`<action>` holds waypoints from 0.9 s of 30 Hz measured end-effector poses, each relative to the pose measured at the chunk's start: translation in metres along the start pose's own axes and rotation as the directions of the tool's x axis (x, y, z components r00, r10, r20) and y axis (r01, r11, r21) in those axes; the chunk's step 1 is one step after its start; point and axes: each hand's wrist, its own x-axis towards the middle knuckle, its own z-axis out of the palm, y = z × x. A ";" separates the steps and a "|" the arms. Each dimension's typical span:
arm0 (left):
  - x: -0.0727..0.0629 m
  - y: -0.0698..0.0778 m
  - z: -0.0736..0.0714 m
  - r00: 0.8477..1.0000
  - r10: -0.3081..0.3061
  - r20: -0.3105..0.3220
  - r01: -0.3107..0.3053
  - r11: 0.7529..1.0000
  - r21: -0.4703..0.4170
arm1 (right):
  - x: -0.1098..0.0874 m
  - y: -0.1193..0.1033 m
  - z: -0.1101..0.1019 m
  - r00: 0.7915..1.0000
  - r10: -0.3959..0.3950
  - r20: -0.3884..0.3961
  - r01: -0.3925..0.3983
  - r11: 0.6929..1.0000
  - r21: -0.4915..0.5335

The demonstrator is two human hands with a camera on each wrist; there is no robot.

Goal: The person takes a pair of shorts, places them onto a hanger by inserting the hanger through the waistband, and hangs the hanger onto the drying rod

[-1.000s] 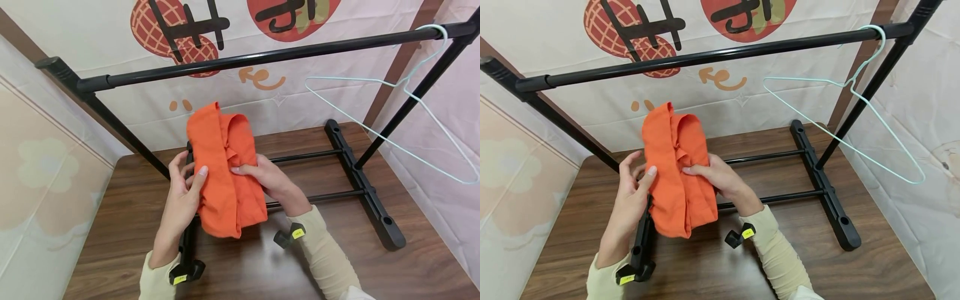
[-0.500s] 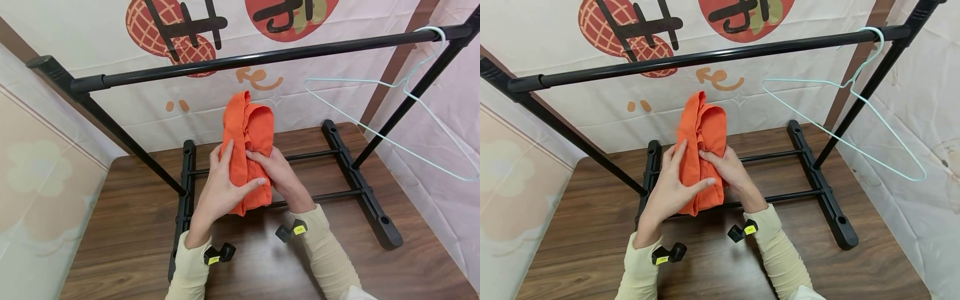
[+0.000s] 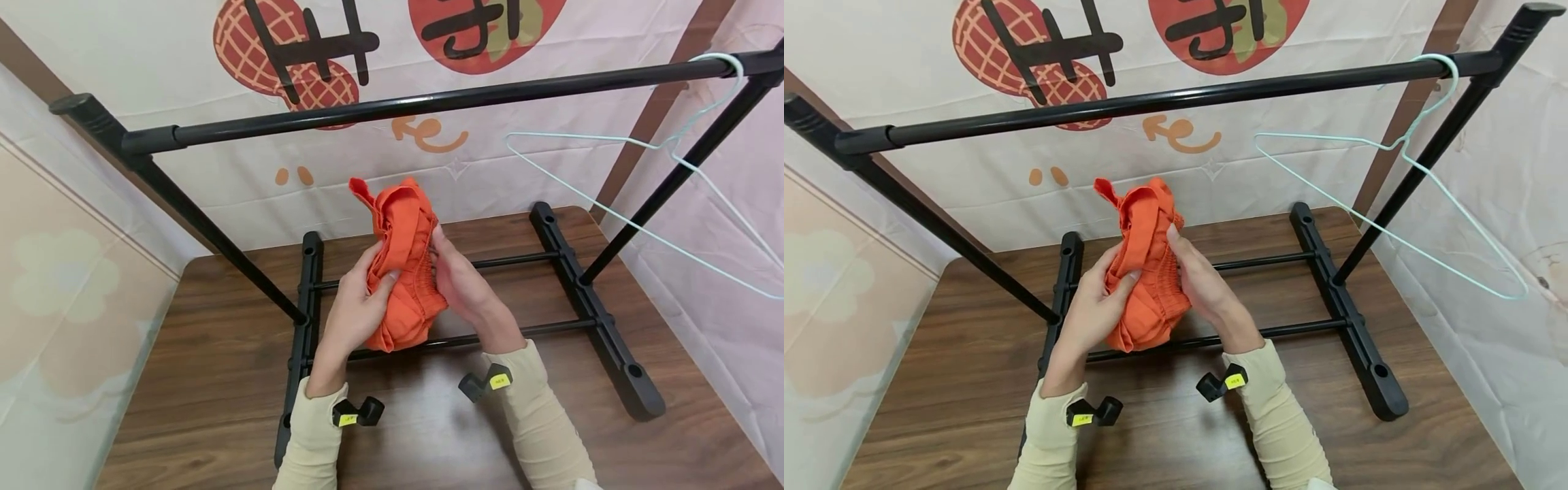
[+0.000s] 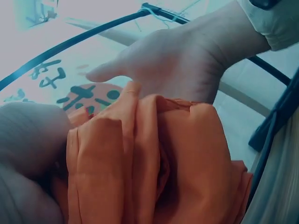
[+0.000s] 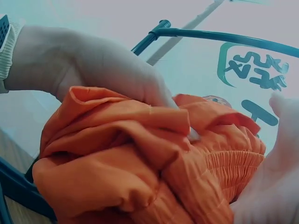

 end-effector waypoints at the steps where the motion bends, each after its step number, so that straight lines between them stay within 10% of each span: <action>1: 0.000 0.000 -0.001 1.000 0.001 -0.004 -0.001 0.999 -0.040 | 0.000 0.000 0.000 1.000 0.016 -0.011 -0.016 1.000 -0.016; 9: -0.001 0.000 -0.015 0.996 -0.088 -0.025 0.072 0.918 -0.390 | 0.003 -0.002 0.000 0.982 0.071 -0.174 -0.093 0.988 -0.124; 17: -0.001 -0.004 -0.043 0.950 -0.272 -0.150 0.130 0.787 -0.603 | -0.002 -0.005 -0.014 0.959 0.091 -0.269 -0.104 0.994 -0.036; 22: -0.003 -0.009 -0.065 0.938 -0.270 -0.219 0.073 0.770 -0.634 | -0.006 -0.011 -0.029 0.957 0.077 -0.280 -0.074 0.997 0.022; 27: -0.005 -0.012 -0.077 0.899 -0.329 -0.291 0.110 0.810 -0.576 | -0.009 -0.017 -0.039 0.958 0.065 -0.278 -0.049 0.997 0.062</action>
